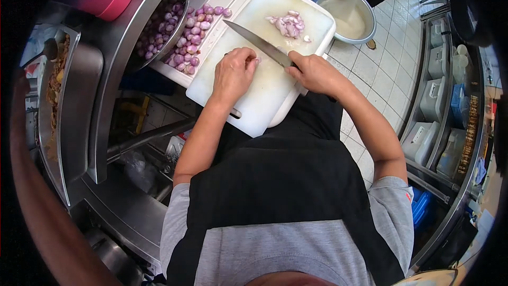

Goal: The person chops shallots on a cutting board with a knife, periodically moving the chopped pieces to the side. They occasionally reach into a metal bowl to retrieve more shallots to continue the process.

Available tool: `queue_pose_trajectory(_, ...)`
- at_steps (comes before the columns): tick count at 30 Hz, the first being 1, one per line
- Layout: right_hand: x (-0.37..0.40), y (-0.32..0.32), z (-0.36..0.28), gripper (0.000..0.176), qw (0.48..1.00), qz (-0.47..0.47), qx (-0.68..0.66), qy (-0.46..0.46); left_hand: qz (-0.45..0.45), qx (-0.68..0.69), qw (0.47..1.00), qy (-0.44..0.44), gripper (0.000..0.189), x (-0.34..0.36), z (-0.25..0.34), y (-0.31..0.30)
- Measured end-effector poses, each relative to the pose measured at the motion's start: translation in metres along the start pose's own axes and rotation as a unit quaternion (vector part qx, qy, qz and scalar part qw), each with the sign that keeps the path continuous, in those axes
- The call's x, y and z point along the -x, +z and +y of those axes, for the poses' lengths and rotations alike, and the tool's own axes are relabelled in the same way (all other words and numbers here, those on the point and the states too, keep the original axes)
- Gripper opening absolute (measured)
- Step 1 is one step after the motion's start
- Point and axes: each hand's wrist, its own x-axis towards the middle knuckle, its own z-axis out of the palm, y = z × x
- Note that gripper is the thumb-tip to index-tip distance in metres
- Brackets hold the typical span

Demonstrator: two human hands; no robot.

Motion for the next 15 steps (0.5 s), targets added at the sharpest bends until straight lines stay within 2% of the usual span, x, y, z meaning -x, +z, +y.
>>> queue_pose_trajectory(2,0.008,-0.001,-0.010,0.027,0.999,0.019,0.039,0.005,-0.009,-0.011,0.998,-0.062,0.013,-0.001,0.005,0.003)
queue_pose_trajectory(3,0.012,0.001,-0.018,0.026,0.998,0.017,0.065,0.015,-0.011,-0.011,0.998,-0.061,0.013,0.001,0.004,0.005)
queue_pose_trajectory(5,0.018,0.008,-0.020,0.025,0.994,0.020,0.106,0.009,0.040,0.009,0.999,-0.003,0.011,0.005,-0.001,0.011)
queue_pose_trajectory(6,0.018,0.011,-0.020,0.025,0.994,0.021,0.106,0.010,0.039,0.008,0.999,-0.002,0.011,0.005,-0.001,0.010)
queue_pose_trajectory(8,0.018,0.014,-0.021,0.028,0.993,0.022,0.113,0.003,0.043,0.009,0.998,0.054,0.007,0.008,-0.003,0.007)
queue_pose_trajectory(12,0.018,-0.002,-0.030,0.027,0.992,0.011,0.122,-0.008,0.037,-0.004,0.996,0.081,0.004,0.005,-0.002,0.001)
queue_pose_trajectory(15,0.023,-0.012,-0.040,0.027,0.990,-0.035,0.137,-0.002,0.032,-0.016,0.996,0.080,0.005,0.004,-0.003,0.003)
